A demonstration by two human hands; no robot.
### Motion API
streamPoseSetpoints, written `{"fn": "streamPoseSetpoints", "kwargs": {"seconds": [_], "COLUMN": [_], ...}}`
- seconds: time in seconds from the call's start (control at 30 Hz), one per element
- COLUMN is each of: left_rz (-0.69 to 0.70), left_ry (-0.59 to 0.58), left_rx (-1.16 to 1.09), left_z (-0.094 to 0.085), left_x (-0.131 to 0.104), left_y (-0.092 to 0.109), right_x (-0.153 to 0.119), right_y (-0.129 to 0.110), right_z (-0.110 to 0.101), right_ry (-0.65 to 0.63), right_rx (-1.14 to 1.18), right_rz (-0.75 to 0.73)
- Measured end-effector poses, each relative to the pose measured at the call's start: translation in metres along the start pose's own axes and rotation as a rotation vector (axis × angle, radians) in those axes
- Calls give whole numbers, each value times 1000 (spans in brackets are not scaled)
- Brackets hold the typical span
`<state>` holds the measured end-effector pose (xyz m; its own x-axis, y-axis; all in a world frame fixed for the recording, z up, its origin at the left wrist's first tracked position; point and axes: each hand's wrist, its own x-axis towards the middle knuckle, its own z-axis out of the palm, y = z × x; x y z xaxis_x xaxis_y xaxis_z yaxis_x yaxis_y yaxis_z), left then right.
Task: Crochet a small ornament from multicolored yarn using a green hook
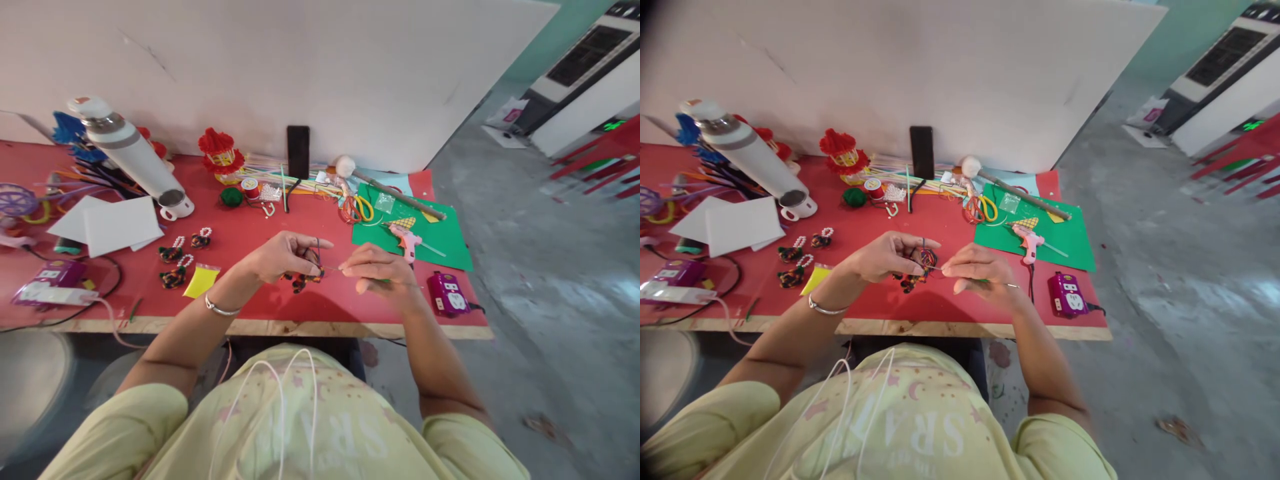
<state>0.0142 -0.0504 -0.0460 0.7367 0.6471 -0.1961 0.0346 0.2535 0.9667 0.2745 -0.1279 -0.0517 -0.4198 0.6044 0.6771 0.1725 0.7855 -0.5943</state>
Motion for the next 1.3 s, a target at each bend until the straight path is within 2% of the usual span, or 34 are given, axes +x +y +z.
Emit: {"fn": "streamPoseSetpoints", "kwargs": {"seconds": [0.57, 1.03, 1.17, 1.3], "left_rz": [-49, -102, -107, -91], "left_ry": [-99, -261, -251, -218], "left_rx": [43, -29, -40, -5], "left_z": [-1, -9, -9, -6], "left_x": [-1, -1, -2, -3], "left_y": [2, 0, 2, 2], "right_x": [-3, 14, 14, 9], "right_y": [3, -2, -6, -3], "right_z": [0, -6, -8, -5], "right_ry": [-15, -166, -149, -72], "right_rx": [140, 88, 129, 224], "right_rz": [87, -22, 39, 161]}}
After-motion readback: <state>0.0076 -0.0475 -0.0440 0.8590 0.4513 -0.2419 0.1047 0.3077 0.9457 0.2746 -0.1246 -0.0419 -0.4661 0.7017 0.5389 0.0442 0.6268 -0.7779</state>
